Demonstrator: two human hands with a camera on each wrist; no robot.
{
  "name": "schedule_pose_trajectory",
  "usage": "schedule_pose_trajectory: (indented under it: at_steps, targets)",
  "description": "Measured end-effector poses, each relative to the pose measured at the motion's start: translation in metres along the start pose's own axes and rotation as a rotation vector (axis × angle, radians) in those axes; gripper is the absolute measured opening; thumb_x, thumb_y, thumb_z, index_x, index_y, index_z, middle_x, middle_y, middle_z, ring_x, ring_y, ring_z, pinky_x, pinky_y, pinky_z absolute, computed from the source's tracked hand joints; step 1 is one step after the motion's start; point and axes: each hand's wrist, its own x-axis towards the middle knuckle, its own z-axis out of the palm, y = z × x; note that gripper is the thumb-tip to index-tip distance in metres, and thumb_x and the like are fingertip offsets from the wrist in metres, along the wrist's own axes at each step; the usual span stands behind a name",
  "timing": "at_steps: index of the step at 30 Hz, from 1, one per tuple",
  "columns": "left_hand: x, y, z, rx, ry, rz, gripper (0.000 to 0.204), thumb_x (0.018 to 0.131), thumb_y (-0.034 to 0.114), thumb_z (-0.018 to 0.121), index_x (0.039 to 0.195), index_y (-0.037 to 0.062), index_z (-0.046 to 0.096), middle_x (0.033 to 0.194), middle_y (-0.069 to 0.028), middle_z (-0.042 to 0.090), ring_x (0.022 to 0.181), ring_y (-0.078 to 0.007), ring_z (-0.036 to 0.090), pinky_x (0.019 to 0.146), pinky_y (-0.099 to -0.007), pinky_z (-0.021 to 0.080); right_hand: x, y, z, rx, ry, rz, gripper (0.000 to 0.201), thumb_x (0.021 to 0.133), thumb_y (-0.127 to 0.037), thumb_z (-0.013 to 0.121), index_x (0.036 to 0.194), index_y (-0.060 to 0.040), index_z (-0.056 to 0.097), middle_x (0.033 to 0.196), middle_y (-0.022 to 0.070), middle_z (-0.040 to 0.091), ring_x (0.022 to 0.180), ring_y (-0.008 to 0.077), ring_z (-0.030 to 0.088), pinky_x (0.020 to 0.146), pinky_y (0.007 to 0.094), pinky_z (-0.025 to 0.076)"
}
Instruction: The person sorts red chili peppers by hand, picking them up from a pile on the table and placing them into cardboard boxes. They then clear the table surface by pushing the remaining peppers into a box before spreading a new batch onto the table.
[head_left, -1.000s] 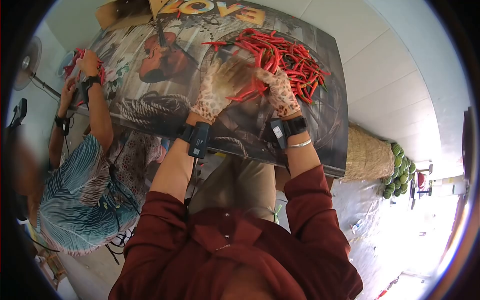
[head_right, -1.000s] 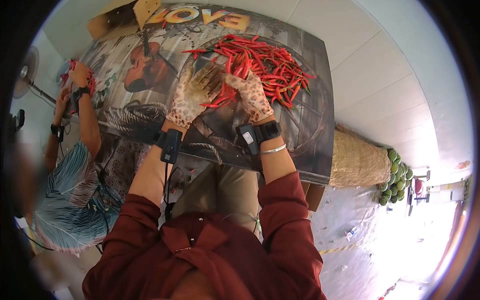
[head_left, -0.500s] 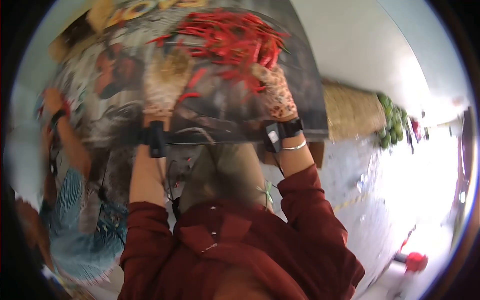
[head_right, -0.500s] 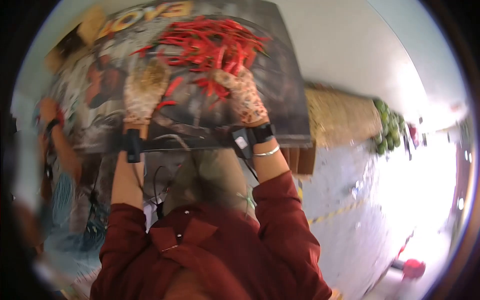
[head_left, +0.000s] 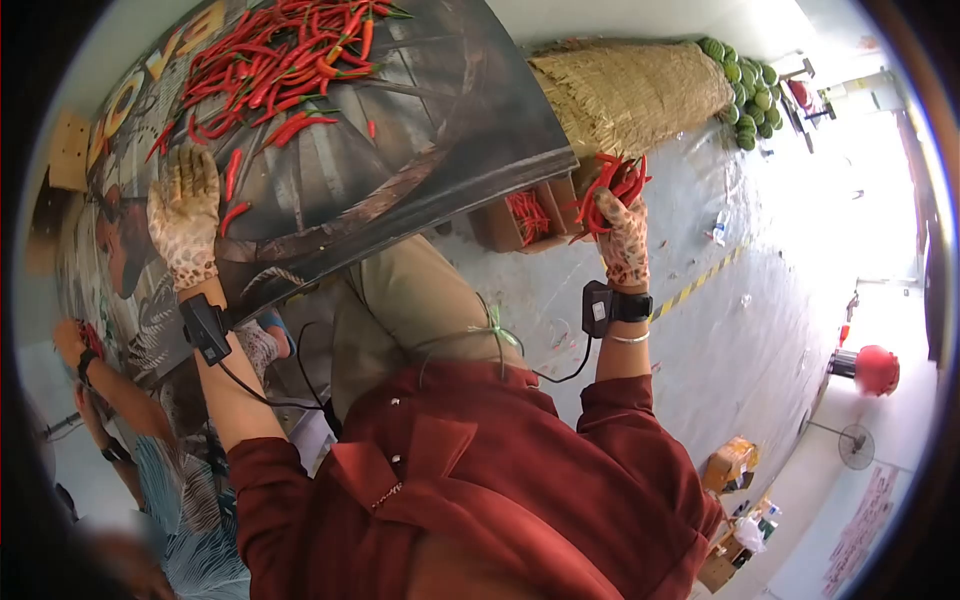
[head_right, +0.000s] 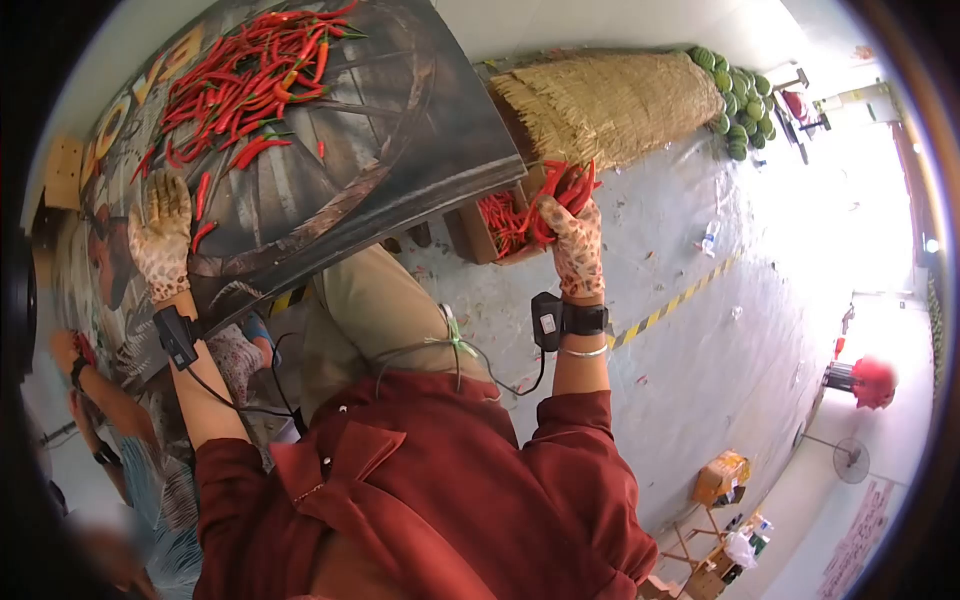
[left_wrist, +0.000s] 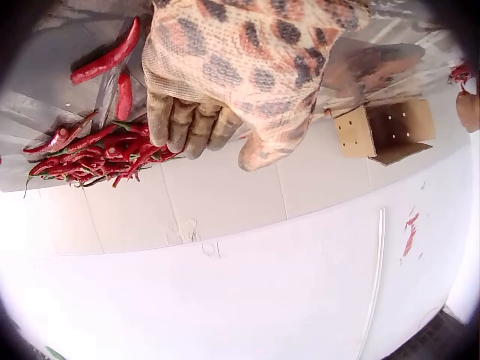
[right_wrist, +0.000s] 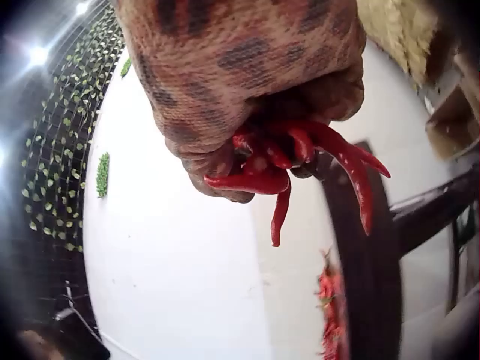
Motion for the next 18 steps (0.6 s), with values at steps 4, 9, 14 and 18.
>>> schedule_pose_trajectory:
  at_steps: [4, 9, 14, 18]
  targets:
    - [-0.003, 0.003, 0.000, 0.060, 0.050, 0.038, 0.050, 0.098, 0.026, 0.042, 0.139, -0.0003, 0.031, 0.142, -0.0176, 0.037, 0.132, -0.0356, 0.034, 0.111, -0.0548, 0.028, -0.003, 0.032, -0.042, -0.055, 0.146, 0.088, 0.045, 0.079, -0.010, 0.069, 0.121, -0.0007, 0.055, 0.105, 0.0026, 0.061, 0.091, 0.0116, 0.057, 0.083, 0.0275, 0.047]
    - [0.000, 0.011, -0.008, 0.092, -0.010, 0.014, 0.052, 0.098, 0.022, 0.043, 0.143, 0.0024, 0.027, 0.146, -0.0154, 0.032, 0.134, -0.0350, 0.030, 0.112, -0.0537, 0.025, 0.015, 0.089, -0.089, -0.241, 0.210, 0.207, 0.030, 0.080, -0.015, 0.071, 0.106, -0.0046, 0.060, 0.089, 0.0004, 0.061, 0.074, 0.0094, 0.057, 0.067, 0.0246, 0.048]
    - [-0.001, 0.015, -0.012, 0.101, -0.050, 0.003, 0.053, 0.097, 0.022, 0.043, 0.143, 0.0010, 0.028, 0.146, -0.0172, 0.032, 0.135, -0.0357, 0.030, 0.113, -0.0521, 0.024, 0.031, 0.136, -0.112, -0.260, 0.216, 0.297, 0.032, 0.079, -0.012, 0.073, 0.107, -0.0055, 0.060, 0.087, -0.0017, 0.062, 0.073, 0.0088, 0.058, 0.066, 0.0240, 0.048]
    - [-0.001, 0.019, -0.016, 0.041, -0.169, -0.104, 0.052, 0.097, 0.023, 0.043, 0.142, 0.0004, 0.029, 0.146, -0.0176, 0.033, 0.135, -0.0358, 0.029, 0.112, -0.0512, 0.024, 0.046, 0.164, -0.132, -0.315, 0.154, 0.328, 0.043, 0.076, -0.012, 0.073, 0.116, -0.0020, 0.060, 0.101, 0.0053, 0.067, 0.090, 0.0149, 0.062, 0.082, 0.0289, 0.049]
